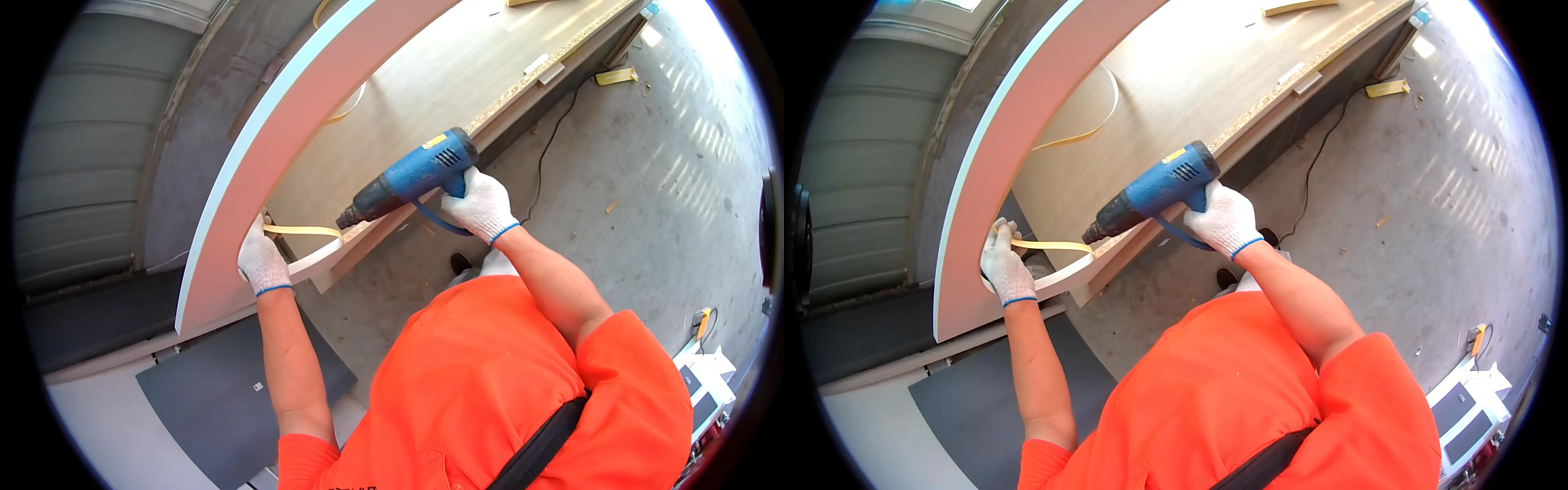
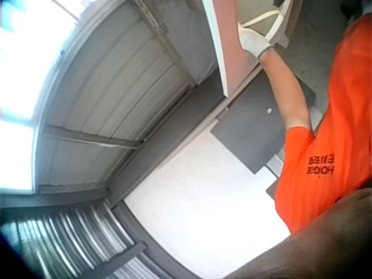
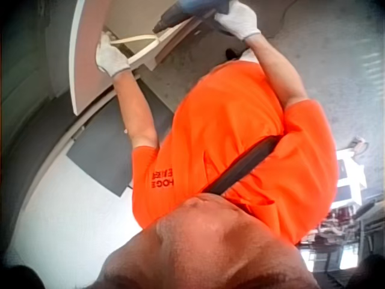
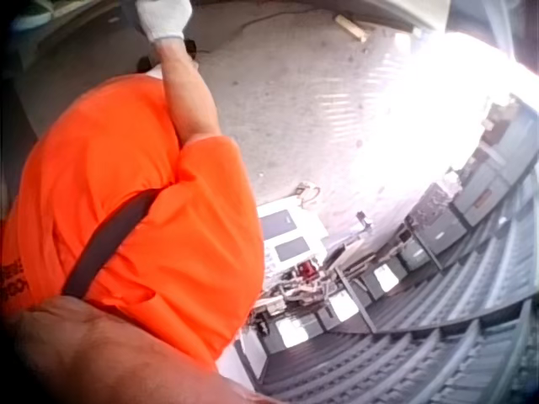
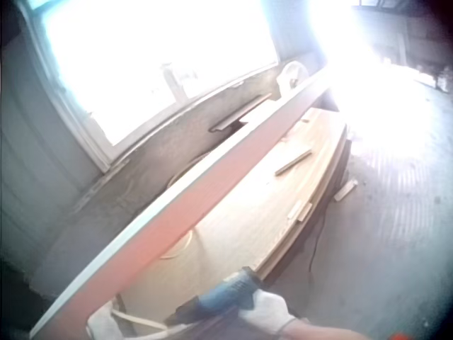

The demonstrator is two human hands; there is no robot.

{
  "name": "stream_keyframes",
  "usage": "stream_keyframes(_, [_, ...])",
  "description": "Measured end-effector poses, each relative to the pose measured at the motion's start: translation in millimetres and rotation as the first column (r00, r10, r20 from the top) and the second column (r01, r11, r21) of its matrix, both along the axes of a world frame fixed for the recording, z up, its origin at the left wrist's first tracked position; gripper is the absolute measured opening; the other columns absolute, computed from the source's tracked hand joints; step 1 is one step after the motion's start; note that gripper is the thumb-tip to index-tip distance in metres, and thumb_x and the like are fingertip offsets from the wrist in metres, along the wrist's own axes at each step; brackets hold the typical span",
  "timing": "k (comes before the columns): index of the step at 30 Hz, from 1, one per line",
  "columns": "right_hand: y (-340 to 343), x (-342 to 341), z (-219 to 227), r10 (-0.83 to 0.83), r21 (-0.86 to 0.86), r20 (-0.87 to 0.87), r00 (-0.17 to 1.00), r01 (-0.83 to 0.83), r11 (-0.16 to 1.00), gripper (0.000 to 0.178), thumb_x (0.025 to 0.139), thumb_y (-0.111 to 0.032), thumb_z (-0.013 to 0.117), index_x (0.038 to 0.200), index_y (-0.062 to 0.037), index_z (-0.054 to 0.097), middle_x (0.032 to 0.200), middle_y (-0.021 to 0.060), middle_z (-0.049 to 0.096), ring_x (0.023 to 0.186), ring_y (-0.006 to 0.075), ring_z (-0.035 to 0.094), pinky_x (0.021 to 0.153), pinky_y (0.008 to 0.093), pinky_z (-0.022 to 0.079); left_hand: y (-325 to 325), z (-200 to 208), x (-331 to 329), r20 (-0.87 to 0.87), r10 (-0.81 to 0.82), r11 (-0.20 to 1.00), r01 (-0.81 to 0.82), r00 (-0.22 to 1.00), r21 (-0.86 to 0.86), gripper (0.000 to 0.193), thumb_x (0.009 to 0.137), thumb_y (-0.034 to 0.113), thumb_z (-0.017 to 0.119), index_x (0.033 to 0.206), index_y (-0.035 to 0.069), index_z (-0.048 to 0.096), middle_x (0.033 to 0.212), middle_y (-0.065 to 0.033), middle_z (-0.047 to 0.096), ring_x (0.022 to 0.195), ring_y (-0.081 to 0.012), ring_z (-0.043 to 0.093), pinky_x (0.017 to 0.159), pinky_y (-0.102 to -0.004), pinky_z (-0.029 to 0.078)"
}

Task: The person uses a heat gun to soften a strip of edge banding and applies it to the curved edge of a large white board. They press the banding into place with a small wooden block and smooth it along the curve, repeating the process for different sections of the board's edge.

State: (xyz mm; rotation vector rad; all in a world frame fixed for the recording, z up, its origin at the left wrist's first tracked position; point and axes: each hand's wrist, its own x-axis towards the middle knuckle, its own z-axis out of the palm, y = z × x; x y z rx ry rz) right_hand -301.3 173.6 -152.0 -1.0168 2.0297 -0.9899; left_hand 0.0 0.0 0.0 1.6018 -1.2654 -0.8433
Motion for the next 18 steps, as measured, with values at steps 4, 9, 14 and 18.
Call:
stream_keyframes(4, [-9.8,-29.2,10.4,0.01,-0.102,0.001,1.0,-0.01,0.995,0.041,0.081,-0.028,0.073,0.113,-0.0028,0.069,0.093,0.025,0.076,0.092,0.0442,0.075,0.084,0.0492,0.06,11.7,-25.4,-22.4,0.174,-0.094,0.986,0.116,0.98,-0.12,0.034,0.105,0.011,0.071,0.134,-0.006,0.07,0.114,-0.0082,0.074,0.099,-0.0133,0.068,0.09,-0.0294,0.057])
stream_keyframes(9, [17.5,-7.1,3.1,0.006,-0.067,0.069,0.998,-0.001,0.998,0.039,0.081,-0.029,0.073,0.108,-0.0013,0.07,0.094,0.0244,0.076,0.094,0.0445,0.075,0.085,0.0499,0.059,48.6,-44.3,-8.7,0.325,-0.185,0.98,0.199,0.927,-0.008,0.038,0.104,0.011,0.073,0.137,-0.008,0.071,0.117,-0.0063,0.076,0.101,-0.0098,0.067,0.089,-0.0256,0.054])
stream_keyframes(14, [6.2,-15.5,-1.5,0.01,-0.113,0.04,0.999,-0.005,0.994,0.039,0.081,-0.03,0.073,0.107,-0.0013,0.071,0.093,0.0248,0.076,0.094,0.0444,0.075,0.085,0.0497,0.059,54.1,-32.2,-39.0,0.384,-0.162,0.986,0.133,0.909,0.102,0.036,0.105,0.015,0.072,0.134,-0.006,0.073,0.102,-0.0029,0.072,0.081,-0.0061,0.063,0.071,-0.023,0.054])
stream_keyframes(18, [6.5,-14.1,3.9,0.012,-0.073,0.073,0.997,-0.007,0.997,0.038,0.081,-0.029,0.073,0.107,-0.0015,0.071,0.092,0.0245,0.076,0.093,0.0442,0.075,0.085,0.0497,0.06,51.3,-28.8,-37.8,0.242,-0.118,0.991,0.1,0.963,0.083,0.029,0.107,0.017,0.071,0.127,-0.004,0.074,0.089,0.0003,0.064,0.067,-0.0043,0.056,0.058,-0.0229,0.053])
